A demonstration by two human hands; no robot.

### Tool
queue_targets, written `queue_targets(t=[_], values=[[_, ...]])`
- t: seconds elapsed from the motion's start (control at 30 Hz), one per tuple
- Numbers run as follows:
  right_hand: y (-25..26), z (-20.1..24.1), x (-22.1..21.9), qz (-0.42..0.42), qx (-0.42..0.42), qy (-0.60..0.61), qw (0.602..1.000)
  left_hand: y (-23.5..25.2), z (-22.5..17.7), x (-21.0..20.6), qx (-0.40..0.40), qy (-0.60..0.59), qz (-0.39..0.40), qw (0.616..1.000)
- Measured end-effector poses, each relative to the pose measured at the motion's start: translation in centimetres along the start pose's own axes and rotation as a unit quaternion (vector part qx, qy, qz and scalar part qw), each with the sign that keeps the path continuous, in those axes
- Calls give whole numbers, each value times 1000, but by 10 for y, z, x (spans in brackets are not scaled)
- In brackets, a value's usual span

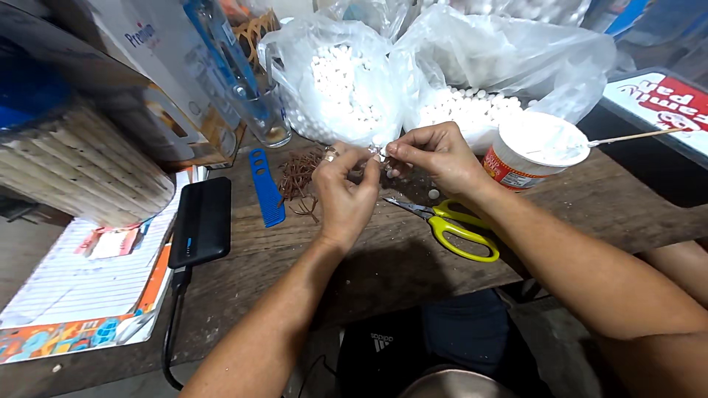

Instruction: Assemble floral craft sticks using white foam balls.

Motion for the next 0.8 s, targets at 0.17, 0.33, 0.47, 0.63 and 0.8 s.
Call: queue_targets(t=[0.17,0.33,0.47,0.63,0.8], values=[[2,8,14,-19,-6,-45,999,2,12,0,60,-56,16,997],[1,0,14,-5,-43,-61,997,-7,38,-10,292,-294,43,909],[-4,-8,-20,64,-56,-27,996,-14,40,-26,334,-377,71,861],[-4,-4,-17,20,3,-46,999,-17,45,-26,362,-383,31,849],[-7,0,-13,-13,37,-142,989,-14,35,-15,292,-318,-18,902]])
Point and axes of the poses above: each hand's wrist, its own y-axis towards the middle knuckle, its own x-axis out of the back of the hand, z = x × y, the point moved 9 cm from there along y, towards the middle knuckle, and after that the axes turned 3 degrees about z, right-handed, at the moved point
